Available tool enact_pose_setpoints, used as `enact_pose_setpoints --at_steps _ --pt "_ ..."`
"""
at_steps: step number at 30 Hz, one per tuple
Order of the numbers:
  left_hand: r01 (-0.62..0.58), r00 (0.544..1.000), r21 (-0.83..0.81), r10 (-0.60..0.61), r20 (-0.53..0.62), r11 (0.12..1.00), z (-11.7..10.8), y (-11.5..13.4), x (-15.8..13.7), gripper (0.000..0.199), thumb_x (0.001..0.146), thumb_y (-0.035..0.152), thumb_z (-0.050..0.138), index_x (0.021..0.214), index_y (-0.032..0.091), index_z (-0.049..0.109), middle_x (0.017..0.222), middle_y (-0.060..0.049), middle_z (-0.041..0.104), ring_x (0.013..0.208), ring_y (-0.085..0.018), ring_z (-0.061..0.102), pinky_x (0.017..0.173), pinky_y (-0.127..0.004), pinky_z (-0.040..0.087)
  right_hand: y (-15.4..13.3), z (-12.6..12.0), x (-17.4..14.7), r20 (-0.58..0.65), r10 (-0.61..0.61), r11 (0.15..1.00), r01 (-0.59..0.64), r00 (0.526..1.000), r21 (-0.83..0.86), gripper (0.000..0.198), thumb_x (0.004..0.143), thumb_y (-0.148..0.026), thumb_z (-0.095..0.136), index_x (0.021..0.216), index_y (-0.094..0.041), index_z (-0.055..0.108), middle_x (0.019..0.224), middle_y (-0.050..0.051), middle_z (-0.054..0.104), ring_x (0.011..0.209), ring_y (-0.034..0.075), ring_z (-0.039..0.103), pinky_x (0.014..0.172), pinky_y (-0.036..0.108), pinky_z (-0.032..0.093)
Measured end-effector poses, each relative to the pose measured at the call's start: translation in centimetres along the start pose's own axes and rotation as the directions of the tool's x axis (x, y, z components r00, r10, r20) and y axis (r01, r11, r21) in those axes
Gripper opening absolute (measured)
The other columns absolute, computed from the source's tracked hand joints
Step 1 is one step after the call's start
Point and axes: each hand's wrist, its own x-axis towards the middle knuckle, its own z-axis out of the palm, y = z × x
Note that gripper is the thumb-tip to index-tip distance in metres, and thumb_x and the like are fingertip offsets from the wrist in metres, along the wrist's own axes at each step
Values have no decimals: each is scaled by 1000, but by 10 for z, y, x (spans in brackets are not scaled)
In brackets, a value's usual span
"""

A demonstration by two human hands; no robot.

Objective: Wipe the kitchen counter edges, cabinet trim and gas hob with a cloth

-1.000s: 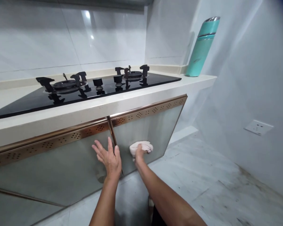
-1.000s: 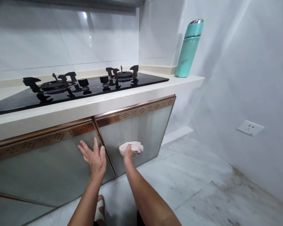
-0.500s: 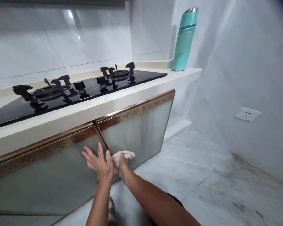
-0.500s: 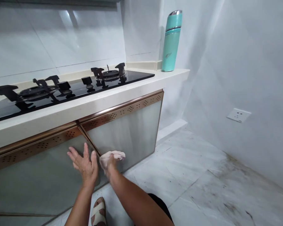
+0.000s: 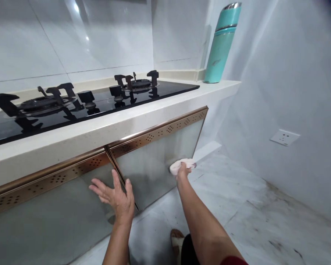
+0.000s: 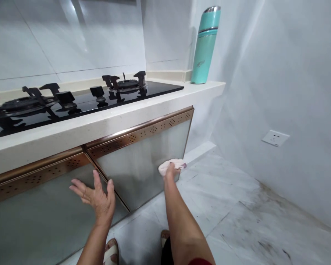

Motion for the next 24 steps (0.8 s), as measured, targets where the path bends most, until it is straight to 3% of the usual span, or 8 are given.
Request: enact_pose_setpoints --at_steps 9,13,16,18,19,22,23,24 --pt "37 999 -16 -37 14 999 -1 9 -1 78 89 34 66 159 36 31 170 -14 -21 152 -54 -12 105 -84 22 -115 20 53 29 -298 953 296 954 58 68 79 -33 61 141 -18 37 137 12 58 117 20 61 99 37 52" --pt "53 999 -22 -52 9 998 0 11 0 76 90 34 65 159 35 32 170 -14 -22 152 -53 -14 106 -84 19 -144 36 20 106 -522 848 528 846 -43 71 81 -39 55 145 -16 34 136 16 56 123 26 58 105 45 48" --pt "90 996 -68 -90 -4 994 3 13 1 65 95 36 58 157 35 38 170 -11 -21 153 -52 -13 108 -84 17 -128 46 -44 179 -673 694 697 718 -184 78 84 -39 50 152 -9 25 144 25 47 135 34 48 110 54 41" --pt "117 993 -113 -119 -6 987 3 12 2 58 98 36 51 155 34 42 171 -9 -20 154 -50 -12 110 -83 16 -104 46 -94 302 -790 497 845 534 -195 84 84 -38 53 154 -6 21 151 29 38 145 38 36 115 60 33" --pt "125 992 -132 -127 -3 983 3 11 2 56 99 36 48 154 33 43 171 -9 -18 154 -49 -12 111 -82 16 -92 44 -116 397 -838 349 927 375 -139 82 84 -35 54 155 -9 23 152 27 39 147 37 33 118 62 28" --pt "110 994 -164 -113 -11 980 -1 6 0 58 100 33 42 158 27 38 173 -11 -10 156 -45 -9 116 -77 16 -72 35 -153 640 -725 -114 961 -253 251 71 85 -26 58 152 -28 37 145 11 53 143 29 40 123 60 17" --pt "87 996 -163 -92 -21 983 -2 4 0 58 100 32 41 158 25 38 173 -12 -6 157 -44 -7 118 -74 16 -71 33 -154 669 -629 -192 913 -397 361 67 84 -25 60 149 -34 43 141 7 57 142 27 42 124 59 16" --pt "64 997 -157 -70 -33 986 -3 3 -1 58 100 31 41 157 23 40 173 -12 -4 157 -44 -6 121 -71 16 -73 31 -150 683 -553 -224 875 -477 430 64 83 -24 61 145 -38 49 137 3 60 141 26 43 124 58 16"
